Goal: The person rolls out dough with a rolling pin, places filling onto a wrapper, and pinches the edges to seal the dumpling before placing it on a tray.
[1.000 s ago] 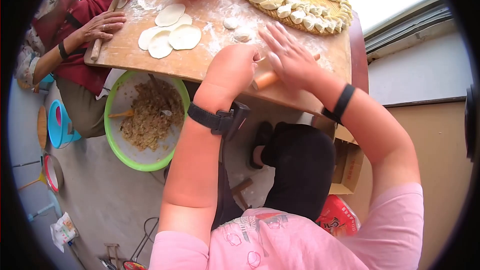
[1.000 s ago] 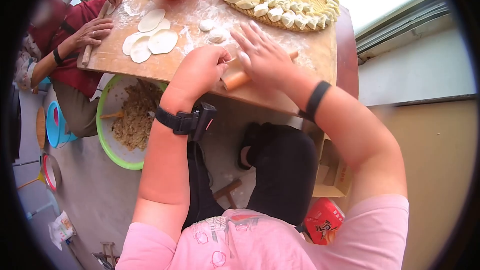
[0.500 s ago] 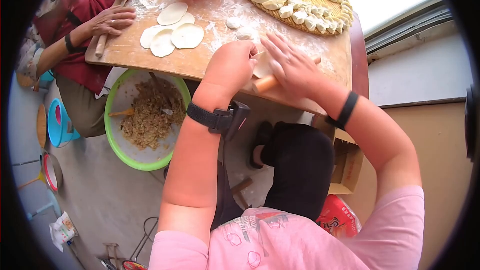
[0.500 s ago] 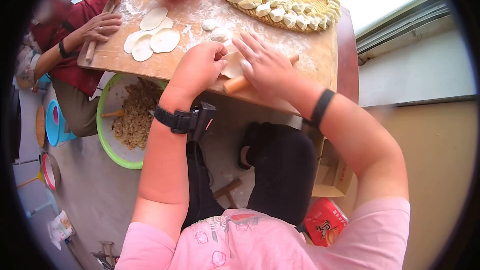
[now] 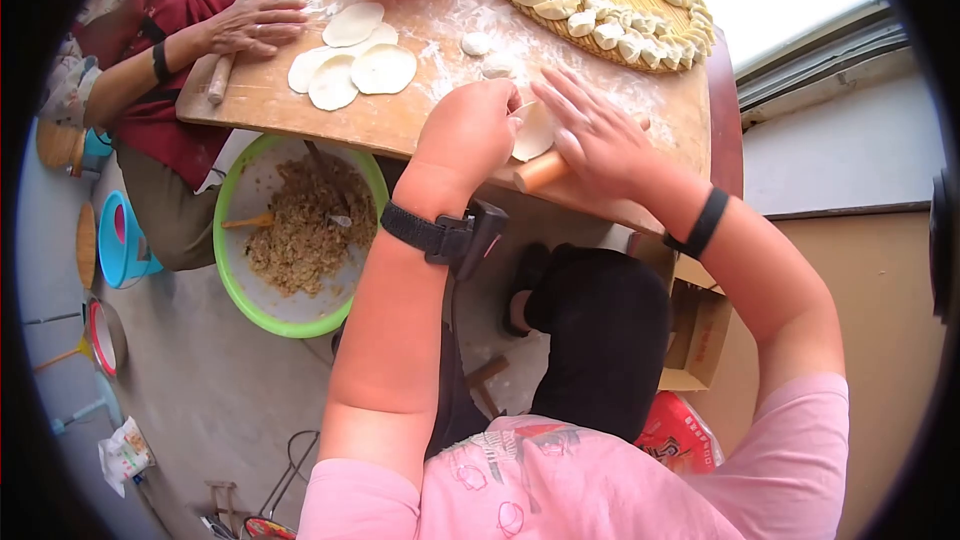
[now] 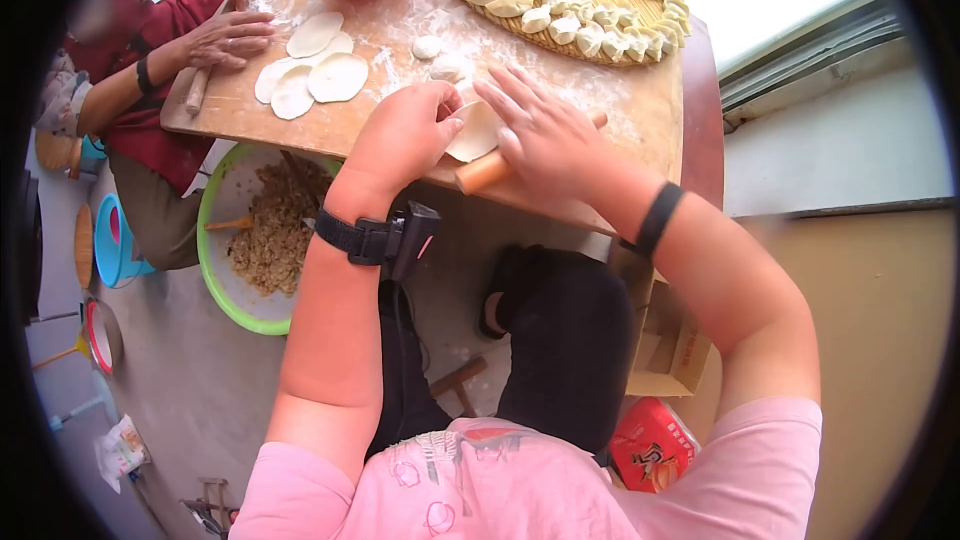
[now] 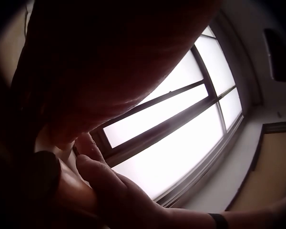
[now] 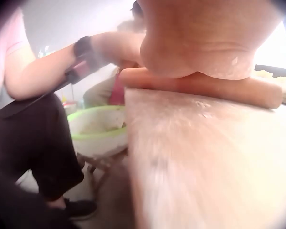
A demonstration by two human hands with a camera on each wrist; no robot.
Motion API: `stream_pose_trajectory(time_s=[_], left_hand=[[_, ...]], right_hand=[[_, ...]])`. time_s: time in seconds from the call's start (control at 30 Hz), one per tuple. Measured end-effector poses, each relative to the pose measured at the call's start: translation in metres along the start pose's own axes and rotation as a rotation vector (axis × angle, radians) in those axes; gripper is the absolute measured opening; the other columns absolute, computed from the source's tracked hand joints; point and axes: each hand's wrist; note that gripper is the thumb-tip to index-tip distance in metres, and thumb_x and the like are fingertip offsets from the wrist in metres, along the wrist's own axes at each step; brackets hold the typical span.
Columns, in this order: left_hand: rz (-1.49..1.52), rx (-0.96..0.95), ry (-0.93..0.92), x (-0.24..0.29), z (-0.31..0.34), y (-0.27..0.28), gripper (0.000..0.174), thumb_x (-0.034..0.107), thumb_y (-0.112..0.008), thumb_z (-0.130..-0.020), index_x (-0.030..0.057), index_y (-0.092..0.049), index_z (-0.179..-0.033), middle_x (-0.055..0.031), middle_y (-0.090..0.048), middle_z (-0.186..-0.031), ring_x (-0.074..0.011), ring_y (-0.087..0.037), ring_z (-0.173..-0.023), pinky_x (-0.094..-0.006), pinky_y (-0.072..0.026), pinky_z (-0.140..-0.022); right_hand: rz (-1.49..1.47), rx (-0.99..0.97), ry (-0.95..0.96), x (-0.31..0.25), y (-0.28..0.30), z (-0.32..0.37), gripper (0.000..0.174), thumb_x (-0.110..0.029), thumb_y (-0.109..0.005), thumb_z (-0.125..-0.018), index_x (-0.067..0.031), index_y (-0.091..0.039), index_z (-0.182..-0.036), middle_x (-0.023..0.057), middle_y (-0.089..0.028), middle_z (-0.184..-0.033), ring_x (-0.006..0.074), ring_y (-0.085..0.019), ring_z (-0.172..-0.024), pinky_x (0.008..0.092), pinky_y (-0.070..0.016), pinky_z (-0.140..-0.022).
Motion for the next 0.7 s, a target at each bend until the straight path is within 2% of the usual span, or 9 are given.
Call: stream_pose_trajectory(time_s=[0.2, 0.33, 0.4, 0.5, 0.57, 0.67, 0.7], left_hand=[[-0.159, 0.098, -0.043, 0.000, -0.004, -0.015, 0.015, 0.014, -0.065, -0.088, 0.0003, -0.069, -0.093, -0.0222, -0.068, -0.093, -0.0410, -0.065, -0.090, -0.0464, -0.0518, -0.081], [-0.131, 0.073, 0.006, 0.001, -0.003, -0.011, 0.013, 0.013, -0.065, -0.088, 0.0012, -0.069, -0.091, -0.0216, -0.068, -0.092, -0.0397, -0.065, -0.090, -0.0461, -0.0517, -0.079], [-0.077, 0.112, 0.018, -0.001, -0.003, -0.007, 0.012, 0.012, -0.065, -0.087, 0.0015, -0.069, -0.091, -0.0213, -0.069, -0.091, -0.0394, -0.065, -0.089, -0.0455, -0.0517, -0.078], [-0.022, 0.084, -0.016, -0.005, 0.002, 0.001, 0.012, 0.011, -0.065, -0.087, 0.0018, -0.070, -0.092, -0.0210, -0.069, -0.089, -0.0398, -0.065, -0.087, -0.0452, -0.0516, -0.077], [-0.046, 0.050, -0.050, -0.005, 0.005, 0.002, 0.012, 0.011, -0.065, -0.088, 0.0019, -0.070, -0.094, -0.0210, -0.069, -0.089, -0.0401, -0.065, -0.086, -0.0456, -0.0516, -0.077], [-0.138, 0.055, -0.059, -0.001, 0.006, 0.002, 0.013, 0.012, -0.065, -0.088, 0.0020, -0.071, -0.095, -0.0212, -0.069, -0.090, -0.0402, -0.065, -0.088, -0.0462, -0.0515, -0.078], [-0.157, 0.062, -0.044, 0.000, 0.005, 0.001, 0.013, 0.012, -0.065, -0.088, 0.0019, -0.071, -0.095, -0.0212, -0.069, -0.090, -0.0401, -0.065, -0.088, -0.0464, -0.0515, -0.078]], right_hand=[[0.106, 0.204, 0.017, 0.017, -0.023, -0.086, 0.059, -0.025, -0.036, -0.099, -0.0075, -0.030, -0.156, 0.0188, -0.025, -0.163, 0.0315, -0.018, -0.153, 0.0417, -0.0164, -0.125], [-0.072, 0.136, -0.012, 0.006, -0.018, -0.043, 0.058, -0.026, -0.042, -0.100, -0.0062, -0.032, -0.154, 0.0188, -0.030, -0.161, 0.0327, -0.025, -0.151, 0.0431, -0.0222, -0.123], [-0.052, 0.058, -0.022, -0.008, -0.006, -0.005, 0.057, -0.025, -0.044, -0.100, -0.0073, -0.033, -0.154, 0.0192, -0.034, -0.158, 0.0347, -0.029, -0.149, 0.0442, -0.0281, -0.120], [-0.033, 0.047, -0.033, -0.009, -0.006, 0.002, 0.058, -0.026, -0.044, -0.100, -0.0076, -0.032, -0.154, 0.0198, -0.033, -0.159, 0.0350, -0.029, -0.149, 0.0442, -0.0273, -0.120], [-0.062, 0.083, -0.049, -0.003, -0.011, -0.025, 0.058, -0.027, -0.043, -0.101, -0.0079, -0.032, -0.155, 0.0197, -0.032, -0.159, 0.0349, -0.029, -0.149, 0.0439, -0.0262, -0.121], [0.290, 0.315, 0.070, 0.036, -0.050, -0.089, 0.057, -0.028, -0.042, -0.102, -0.0085, -0.032, -0.155, 0.0190, -0.033, -0.159, 0.0345, -0.029, -0.149, 0.0438, -0.0262, -0.121], [0.268, 0.328, 0.065, 0.033, -0.048, -0.090, 0.057, -0.028, -0.041, -0.102, -0.0087, -0.032, -0.155, 0.0189, -0.033, -0.159, 0.0344, -0.030, -0.149, 0.0439, -0.0266, -0.120]])
Point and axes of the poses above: each hand's wrist, its own z-axis away from the middle knuckle, its own y-axis out of the back of the hand, x = y × z
